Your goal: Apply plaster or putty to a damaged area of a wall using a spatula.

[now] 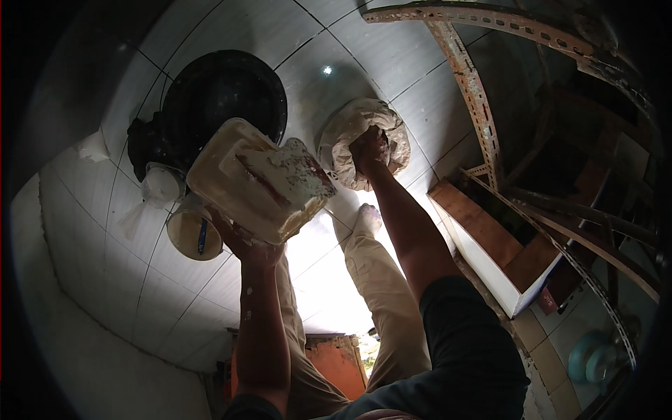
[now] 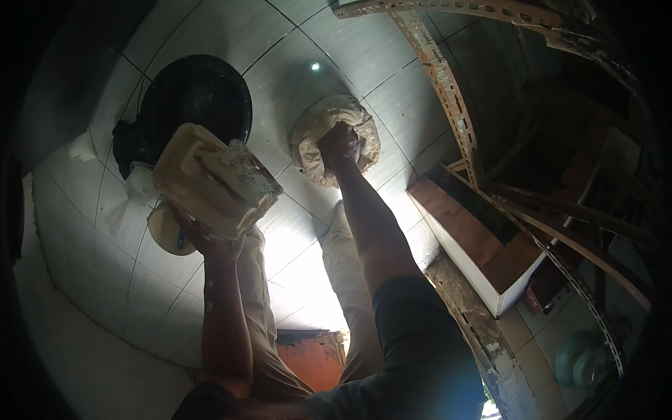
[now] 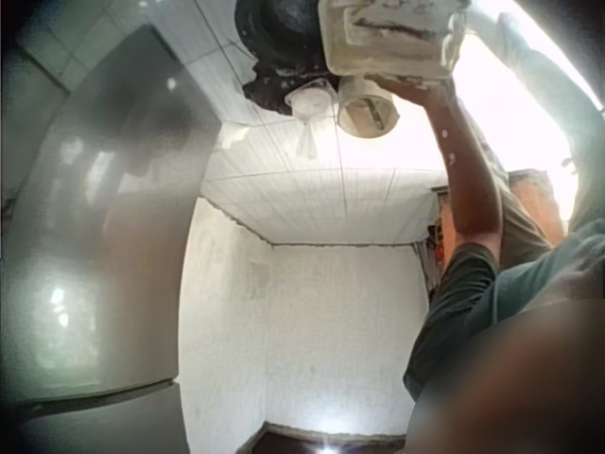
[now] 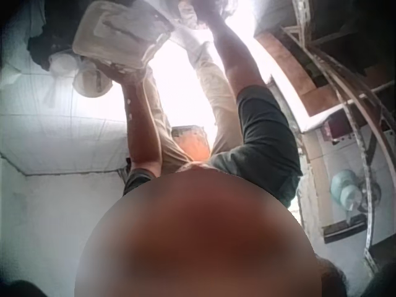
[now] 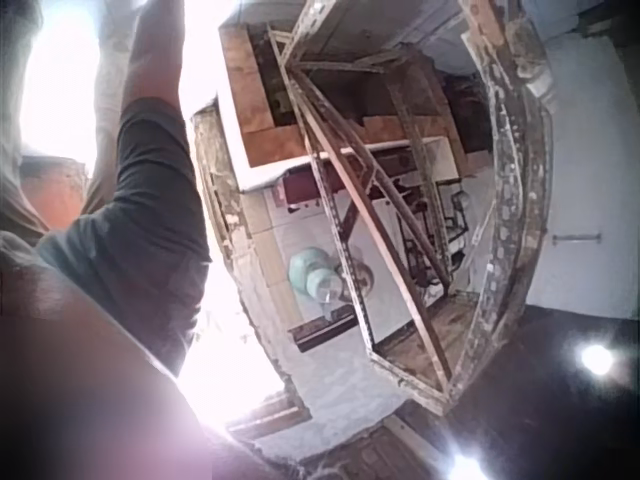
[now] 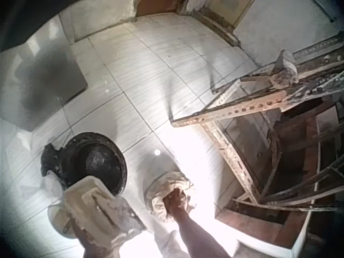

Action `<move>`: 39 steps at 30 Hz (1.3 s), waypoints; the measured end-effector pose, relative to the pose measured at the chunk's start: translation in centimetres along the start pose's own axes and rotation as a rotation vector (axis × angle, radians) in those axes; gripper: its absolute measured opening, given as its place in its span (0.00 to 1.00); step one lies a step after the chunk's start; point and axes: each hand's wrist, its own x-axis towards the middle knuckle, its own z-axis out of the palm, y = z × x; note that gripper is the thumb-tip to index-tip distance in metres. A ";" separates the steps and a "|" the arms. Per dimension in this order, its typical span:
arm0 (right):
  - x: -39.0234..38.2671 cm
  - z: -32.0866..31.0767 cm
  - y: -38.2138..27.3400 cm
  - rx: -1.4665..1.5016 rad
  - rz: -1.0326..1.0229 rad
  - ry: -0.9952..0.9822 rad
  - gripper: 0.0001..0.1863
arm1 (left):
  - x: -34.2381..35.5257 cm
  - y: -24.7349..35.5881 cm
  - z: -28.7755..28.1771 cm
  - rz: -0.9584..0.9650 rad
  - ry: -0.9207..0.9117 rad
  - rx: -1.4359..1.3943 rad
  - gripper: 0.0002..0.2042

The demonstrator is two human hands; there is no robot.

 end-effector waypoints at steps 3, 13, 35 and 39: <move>0.6 0.7 0.7 0.062 0.086 0.126 0.22 | 1.6 0.8 -0.3 0.139 0.009 0.448 0.55; 4.4 5.4 5.1 -0.406 0.127 -0.246 0.30 | 3.0 -0.2 0.2 0.025 0.009 0.258 0.58; 1.9 15.3 6.4 0.788 0.198 0.352 0.35 | 2.6 -3.5 -2.7 -0.191 0.128 0.042 0.59; 10.3 11.5 14.0 0.768 0.098 0.505 0.34 | 5.6 -0.4 1.7 0.129 0.081 0.369 0.59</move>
